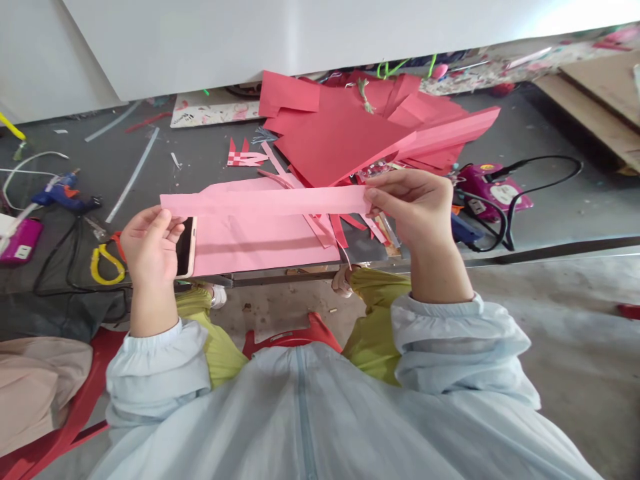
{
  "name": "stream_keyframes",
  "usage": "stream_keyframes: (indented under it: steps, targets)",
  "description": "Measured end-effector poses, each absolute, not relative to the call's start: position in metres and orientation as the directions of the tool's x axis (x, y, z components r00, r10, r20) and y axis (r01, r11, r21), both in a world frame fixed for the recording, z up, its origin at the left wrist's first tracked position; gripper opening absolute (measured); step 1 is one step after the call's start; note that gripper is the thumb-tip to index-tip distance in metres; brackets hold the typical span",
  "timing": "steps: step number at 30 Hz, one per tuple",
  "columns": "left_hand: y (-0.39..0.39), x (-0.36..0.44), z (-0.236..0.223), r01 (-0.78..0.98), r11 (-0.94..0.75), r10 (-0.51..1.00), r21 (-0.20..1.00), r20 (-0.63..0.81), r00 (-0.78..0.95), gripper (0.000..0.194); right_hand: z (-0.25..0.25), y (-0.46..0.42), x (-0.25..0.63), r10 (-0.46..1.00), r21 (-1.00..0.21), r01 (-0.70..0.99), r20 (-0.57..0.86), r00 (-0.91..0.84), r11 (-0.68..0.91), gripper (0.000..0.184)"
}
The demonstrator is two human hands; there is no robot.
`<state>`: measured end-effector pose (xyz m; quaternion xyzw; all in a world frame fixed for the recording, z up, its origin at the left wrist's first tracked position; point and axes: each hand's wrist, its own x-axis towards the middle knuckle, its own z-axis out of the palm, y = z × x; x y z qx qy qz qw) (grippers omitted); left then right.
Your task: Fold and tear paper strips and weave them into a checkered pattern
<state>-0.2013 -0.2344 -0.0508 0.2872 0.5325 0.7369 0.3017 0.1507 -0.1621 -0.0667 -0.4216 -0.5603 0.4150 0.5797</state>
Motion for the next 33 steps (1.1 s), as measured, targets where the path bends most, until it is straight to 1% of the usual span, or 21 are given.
stream_keyframes:
  steps: [2,4,6,7,9,11,13,16,18,21,23,26,28,30,33]
  targets:
    - [-0.233,-0.2,-0.05,-0.148,-0.316,0.709,0.937,0.13,-0.693,0.015,-0.065,-0.162,0.151,0.961,-0.961,-0.005,0.277,0.001,0.277,0.013]
    - [-0.232,-0.199,-0.048,-0.146,-0.346,0.68,0.927,0.14,-0.72,0.013,-0.062,-0.162,0.153,0.965,-0.967,0.012,0.251,-0.078,0.253,0.013]
    - [-0.231,-0.199,-0.047,-0.146,-0.331,0.672,0.932,0.124,-0.73,0.013,-0.058,-0.161,0.156,0.944,-0.977,0.042,0.189,-0.271,0.208,0.012]
    - [-0.23,-0.199,-0.046,-0.151,-0.317,0.675,0.936,0.11,-0.73,0.014,-0.056,-0.161,0.156,0.905,-0.982,0.061,0.14,-0.401,0.179,0.012]
    - [-0.229,-0.197,-0.046,-0.179,-0.288,0.701,0.941,0.08,-0.709,0.015,-0.052,-0.16,0.154,0.779,-0.987,0.101,0.033,-0.626,0.123,0.016]
    - [-0.227,-0.193,-0.049,-0.222,-0.241,0.774,0.945,0.049,-0.632,0.016,-0.05,-0.16,0.146,0.686,-0.99,0.116,-0.03,-0.727,0.08,0.02]
    - [-0.225,-0.186,-0.052,-0.246,-0.161,0.867,0.956,0.018,-0.498,0.019,-0.051,-0.161,0.134,0.693,-0.994,0.095,-0.034,-0.72,0.05,0.022]
    - [-0.224,-0.17,-0.057,-0.234,-0.087,0.922,0.968,-0.011,-0.388,0.025,-0.054,-0.164,0.111,0.72,-0.996,0.067,-0.01,-0.694,0.051,0.025]
    - [-0.224,-0.158,-0.059,-0.165,-0.078,0.965,0.983,0.033,-0.26,0.024,-0.057,-0.166,0.096,0.76,-0.996,0.036,0.043,-0.649,0.087,0.026]
    - [-0.224,-0.145,-0.061,-0.066,-0.105,0.985,0.992,0.094,-0.142,0.024,-0.059,-0.169,0.077,0.789,-0.996,-0.018,0.082,-0.609,0.089,0.028]
    - [-0.224,-0.14,-0.062,-0.025,-0.125,0.989,0.992,0.122,-0.086,0.023,-0.06,-0.17,0.068,0.786,-0.996,-0.049,0.089,-0.612,0.074,0.029]
    - [-0.224,-0.134,-0.063,0.012,-0.167,0.985,0.986,0.167,-0.045,0.022,-0.062,-0.169,0.058,0.8,-0.993,-0.085,0.12,-0.588,0.086,0.026]
    - [-0.224,-0.132,-0.063,0.024,-0.18,0.981,0.983,0.182,-0.065,0.023,-0.064,-0.168,0.055,0.814,-0.989,-0.122,0.142,-0.563,0.088,0.024]
    - [-0.223,-0.13,-0.063,0.024,-0.161,0.982,0.987,0.163,-0.094,0.023,-0.065,-0.167,0.054,0.83,-0.984,-0.164,0.152,-0.537,0.075,0.023]
    - [-0.223,-0.127,-0.063,0.03,-0.104,0.99,0.994,0.106,-0.089,0.022,-0.066,-0.167,0.055,0.844,-0.979,-0.198,0.151,-0.515,0.054,0.024]
